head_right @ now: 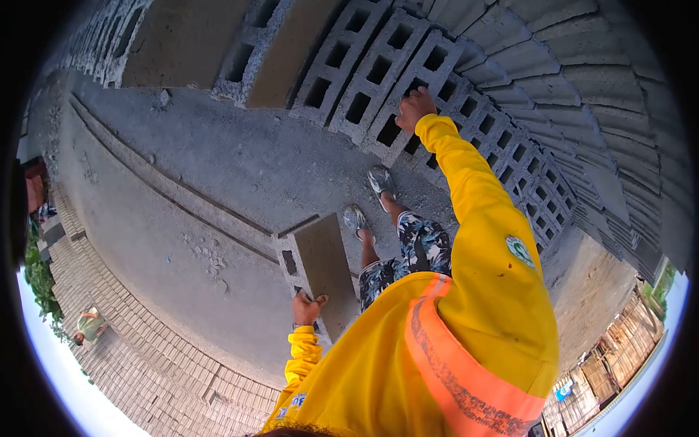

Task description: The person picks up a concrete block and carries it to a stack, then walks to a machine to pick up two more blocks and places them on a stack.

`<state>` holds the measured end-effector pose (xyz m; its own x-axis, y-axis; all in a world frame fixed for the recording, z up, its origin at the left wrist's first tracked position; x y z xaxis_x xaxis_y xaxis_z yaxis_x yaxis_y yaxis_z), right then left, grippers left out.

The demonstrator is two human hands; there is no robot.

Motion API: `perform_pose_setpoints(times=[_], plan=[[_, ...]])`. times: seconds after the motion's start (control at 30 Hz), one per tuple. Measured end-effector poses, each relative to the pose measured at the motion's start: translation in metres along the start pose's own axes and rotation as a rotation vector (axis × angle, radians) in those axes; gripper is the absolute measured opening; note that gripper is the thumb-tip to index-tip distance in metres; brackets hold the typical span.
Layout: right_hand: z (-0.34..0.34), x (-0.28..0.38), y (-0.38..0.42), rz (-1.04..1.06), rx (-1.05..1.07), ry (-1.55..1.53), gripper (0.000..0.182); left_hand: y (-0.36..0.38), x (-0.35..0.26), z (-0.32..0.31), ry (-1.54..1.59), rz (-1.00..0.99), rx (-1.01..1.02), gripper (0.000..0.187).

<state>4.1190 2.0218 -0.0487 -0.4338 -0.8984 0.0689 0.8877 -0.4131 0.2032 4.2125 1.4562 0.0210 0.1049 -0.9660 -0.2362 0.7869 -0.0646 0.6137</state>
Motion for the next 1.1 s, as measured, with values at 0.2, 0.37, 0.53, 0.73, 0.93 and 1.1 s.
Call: perform_pose_setpoints(times=[0.2, 0.37, 0.53, 0.73, 0.93, 1.1], plan=[[0.001, 0.006, 0.003, -0.011, 0.0, 0.049, 0.023, 0.014, 0.032, -0.011, -0.077, -0.047, 0.049, 0.045], [0.025, 0.038, 0.052, -0.174, -0.468, 0.169, 0.035, 0.002, 0.045, -0.027, -0.174, -0.203, 0.082, 0.043], [0.012, 0.103, 0.199, -0.262, -0.175, -0.344, 0.041, -0.002, 0.045, -0.046, -0.285, -0.315, 0.088, 0.04], [-0.045, 0.077, 0.312, -0.432, 0.129, -0.517, 0.041, -0.005, -0.031, -0.055, -0.418, -0.492, 0.05, 0.031], [-0.068, -0.005, 0.333, -0.676, 0.285, -0.661, 0.044, -0.018, -0.145, -0.091, -0.445, -0.664, 0.075, 0.031], [-0.046, -0.064, 0.32, -0.83, 0.29, -1.082, 0.057, -0.008, -0.282, -0.113, -0.42, -0.798, 0.133, 0.032]])
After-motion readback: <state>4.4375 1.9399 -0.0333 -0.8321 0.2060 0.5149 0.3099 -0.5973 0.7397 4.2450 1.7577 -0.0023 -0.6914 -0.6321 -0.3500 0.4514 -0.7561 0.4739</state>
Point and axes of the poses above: each hand's wrist, its own y-axis away from the middle knuckle, its own z-axis out of the back of the hand, x = y × z, the point moved 3 cm from there along -y, towards the middle knuckle, and after that the axes turned 9 degrees about -x, right-handed, at the moved point
